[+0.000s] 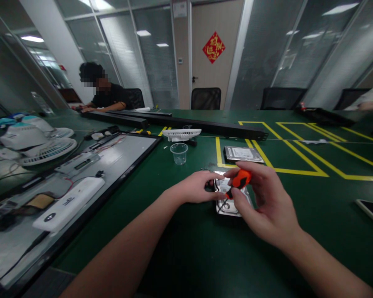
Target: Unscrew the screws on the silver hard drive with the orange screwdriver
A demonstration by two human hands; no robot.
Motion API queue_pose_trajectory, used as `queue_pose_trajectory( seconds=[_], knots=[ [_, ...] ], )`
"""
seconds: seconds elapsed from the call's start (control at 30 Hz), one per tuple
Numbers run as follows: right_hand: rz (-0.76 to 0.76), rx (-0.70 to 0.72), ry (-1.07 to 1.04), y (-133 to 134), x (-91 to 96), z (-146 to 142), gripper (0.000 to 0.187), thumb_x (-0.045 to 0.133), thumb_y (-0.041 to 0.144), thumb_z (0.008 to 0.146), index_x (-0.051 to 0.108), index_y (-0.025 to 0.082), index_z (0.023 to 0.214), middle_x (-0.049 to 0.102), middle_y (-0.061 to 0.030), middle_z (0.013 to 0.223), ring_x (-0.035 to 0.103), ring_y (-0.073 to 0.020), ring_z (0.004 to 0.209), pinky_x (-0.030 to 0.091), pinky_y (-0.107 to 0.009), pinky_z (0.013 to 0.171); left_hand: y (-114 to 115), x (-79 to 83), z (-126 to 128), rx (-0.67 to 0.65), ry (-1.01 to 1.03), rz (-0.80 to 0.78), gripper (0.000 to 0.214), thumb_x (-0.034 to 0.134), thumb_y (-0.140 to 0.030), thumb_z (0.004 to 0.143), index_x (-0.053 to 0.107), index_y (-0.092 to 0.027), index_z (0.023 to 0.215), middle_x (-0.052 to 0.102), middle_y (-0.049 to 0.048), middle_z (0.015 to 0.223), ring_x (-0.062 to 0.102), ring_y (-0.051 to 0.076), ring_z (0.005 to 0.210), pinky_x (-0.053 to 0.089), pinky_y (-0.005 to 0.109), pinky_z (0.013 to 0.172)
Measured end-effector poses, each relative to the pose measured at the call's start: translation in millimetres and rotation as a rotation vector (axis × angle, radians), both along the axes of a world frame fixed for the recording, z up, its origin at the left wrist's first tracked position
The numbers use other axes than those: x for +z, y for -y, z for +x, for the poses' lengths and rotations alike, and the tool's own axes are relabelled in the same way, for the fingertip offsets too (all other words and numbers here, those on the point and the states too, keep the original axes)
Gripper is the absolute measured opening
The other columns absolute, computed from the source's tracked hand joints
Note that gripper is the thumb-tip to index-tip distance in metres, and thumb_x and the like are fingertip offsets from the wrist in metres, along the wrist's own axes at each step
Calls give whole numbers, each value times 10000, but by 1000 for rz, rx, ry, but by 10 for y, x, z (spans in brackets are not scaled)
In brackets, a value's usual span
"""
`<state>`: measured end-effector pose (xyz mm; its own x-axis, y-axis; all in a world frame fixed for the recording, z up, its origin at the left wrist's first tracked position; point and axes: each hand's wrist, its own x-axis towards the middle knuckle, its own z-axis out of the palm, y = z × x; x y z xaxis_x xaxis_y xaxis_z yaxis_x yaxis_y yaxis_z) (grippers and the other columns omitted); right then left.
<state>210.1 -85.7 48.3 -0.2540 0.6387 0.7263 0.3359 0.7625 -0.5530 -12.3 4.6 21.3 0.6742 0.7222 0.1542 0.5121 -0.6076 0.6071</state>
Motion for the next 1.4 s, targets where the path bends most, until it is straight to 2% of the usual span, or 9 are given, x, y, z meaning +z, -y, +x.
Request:
queue_pose_trajectory(
  seconds=[0.23, 0.37, 0.63, 0.77, 0.87, 1.07, 1.27, 1.4],
  knots=[
    [104, -48, 59, -48, 15, 4, 612, 821, 223, 1002, 587, 349, 1554, 745, -70, 1302, 764, -273, 1140, 639, -430, 973, -12, -16, -8, -14, 23, -20, 527, 846, -585, 950, 780, -204, 1307, 770, 127, 1271, 719, 299, 1063, 562, 425, 969],
    [142, -84, 81, -59, 16, 3, 600, 823, 211, 1009, 607, 356, 1550, 766, -66, 1334, 768, -266, 1142, 634, -426, 991, -3, -20, -12, -25, 40, -28, 476, 851, -570, 951, 795, -203, 1249, 778, 126, 1278, 730, 292, 1070, 577, 421, 988],
    [72, -5, 56, -32, 6, -2, 645, 768, 152, 1028, 594, 394, 1600, 758, -33, 1435, 762, -222, 1190, 608, -388, 1086, -11, -46, -10, -23, 59, -24, 466, 864, -539, 944, 800, -212, 1269, 782, 114, 1243, 735, 298, 1095, 581, 444, 1019],
    [49, -2, 47, -17, 7, 8, 649, 754, 145, 1024, 592, 390, 1602, 759, -27, 1405, 767, -211, 1166, 613, -377, 1074, -11, -41, 1, -15, 44, -6, 478, 865, -544, 941, 793, -202, 1268, 775, 113, 1183, 723, 297, 1055, 571, 437, 980],
    [27, 7, 46, -14, 8, 15, 663, 743, 139, 1024, 575, 388, 1615, 758, -31, 1387, 767, -217, 1164, 623, -384, 1045, -2, -21, 7, -11, 31, 3, 487, 865, -531, 943, 785, -205, 1296, 769, 103, 1148, 713, 287, 1019, 566, 415, 938],
    [73, -7, 63, -43, 12, 7, 671, 789, 169, 1016, 577, 392, 1613, 748, -53, 1381, 745, -256, 1144, 617, -457, 1025, 7, 0, -4, -22, 42, -17, 460, 858, -519, 951, 797, -210, 1287, 785, 111, 1201, 732, 300, 1068, 579, 444, 998],
    [89, -50, 70, -33, 13, 2, 652, 777, 162, 1024, 592, 399, 1603, 755, -53, 1408, 751, -271, 1167, 614, -475, 1052, 13, -5, -7, -18, 39, -36, 475, 844, -559, 956, 802, -208, 1273, 773, 133, 1308, 738, 310, 1122, 581, 460, 1030],
    [53, -19, 51, -16, 4, 4, 664, 770, 157, 1024, 585, 390, 1617, 760, -54, 1428, 767, -265, 1206, 629, -448, 1061, 6, -11, -1, -18, 25, -21, 472, 857, -543, 953, 797, -204, 1277, 778, 119, 1257, 730, 297, 1097, 571, 430, 1011]
  ],
)
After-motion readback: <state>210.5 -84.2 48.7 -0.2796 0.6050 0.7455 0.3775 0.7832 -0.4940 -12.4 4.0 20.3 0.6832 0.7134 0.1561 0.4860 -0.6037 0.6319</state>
